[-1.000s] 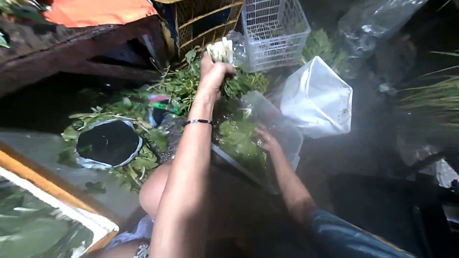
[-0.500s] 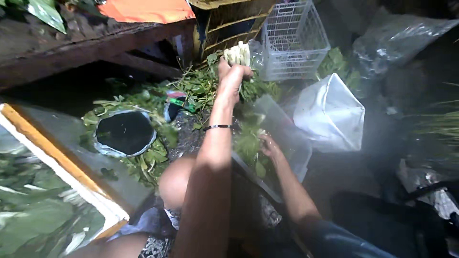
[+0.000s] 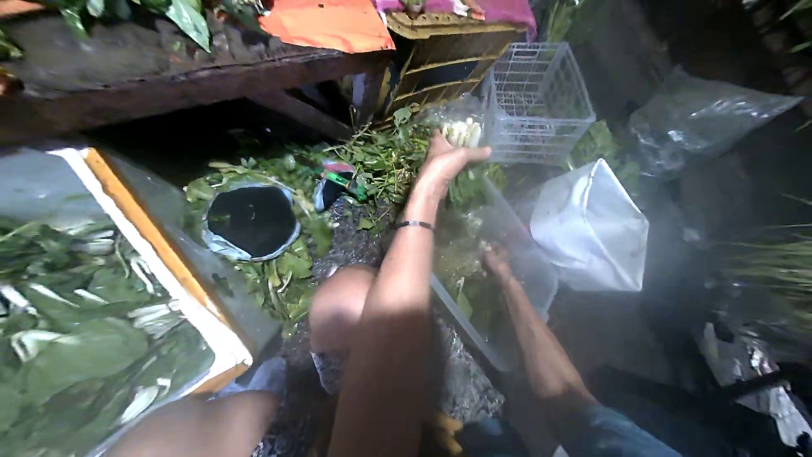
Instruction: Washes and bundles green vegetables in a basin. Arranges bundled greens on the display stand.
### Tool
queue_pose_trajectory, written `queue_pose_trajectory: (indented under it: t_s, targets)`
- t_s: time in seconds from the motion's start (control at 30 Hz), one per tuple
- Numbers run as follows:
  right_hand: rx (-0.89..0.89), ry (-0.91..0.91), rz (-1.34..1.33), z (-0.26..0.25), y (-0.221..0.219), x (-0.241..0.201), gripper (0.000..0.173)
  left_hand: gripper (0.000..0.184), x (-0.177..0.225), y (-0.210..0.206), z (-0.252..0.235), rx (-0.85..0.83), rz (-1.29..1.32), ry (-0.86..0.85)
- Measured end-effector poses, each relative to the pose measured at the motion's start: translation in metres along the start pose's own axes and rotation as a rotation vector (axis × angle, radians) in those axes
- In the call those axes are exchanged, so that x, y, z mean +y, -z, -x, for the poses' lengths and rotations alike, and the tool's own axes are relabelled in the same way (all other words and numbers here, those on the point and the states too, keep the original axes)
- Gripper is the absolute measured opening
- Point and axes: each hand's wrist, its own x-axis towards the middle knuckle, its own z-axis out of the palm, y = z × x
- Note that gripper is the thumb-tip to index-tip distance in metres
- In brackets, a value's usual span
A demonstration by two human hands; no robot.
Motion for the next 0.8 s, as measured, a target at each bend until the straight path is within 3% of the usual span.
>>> queue_pose_trajectory:
  t_s: [0.1, 0.2, 0.33, 0.4, 0.53, 0.67, 0.73, 0.8]
  targets:
    - [-0.024, 0.096, 0.179, 0.002, 0.013, -0.011, 0.057, 0.083, 0.002, 0.0, 0.007, -0.019, -0.035, 0.049]
    - [-0.094, 0.26, 0.01, 0.018, 0.066, -0.036, 0.049, 0.063, 0.006, 0.01, 0.008, -0.059, -0.025, 0.068]
    - [-0.198, 0.189, -0.195, 0.037, 0.141, -0.071, 0.052, 0.037, 0.005, 0.015, 0.006, -0.202, -0.009, 0.043]
    - [-0.215, 0.182, -0.193, 0.041, 0.161, -0.085, 0.041, 0.027, 0.007, 0.007, 0.005, -0.265, -0.01, 0.012]
    - [-0.183, 0.28, -0.032, 0.047, 0.174, -0.102, 0.028, 0.029, 0.006, -0.005, 0.004, -0.374, -0.083, -0.014]
    - [-0.338, 0.605, 0.121, 0.041, 0.188, -0.107, 0.05, 0.035, 0.001, -0.011, 0.002, -0.39, -0.199, -0.103]
    - [-0.331, 0.661, 0.092, 0.039, 0.189, -0.112, 0.062, 0.046, -0.002, -0.013, 0.005, -0.412, -0.261, -0.148]
    - [-0.296, 0.699, 0.036, 0.035, 0.185, -0.118, 0.062, 0.047, -0.009, -0.019, 0.006, -0.46, -0.253, -0.159]
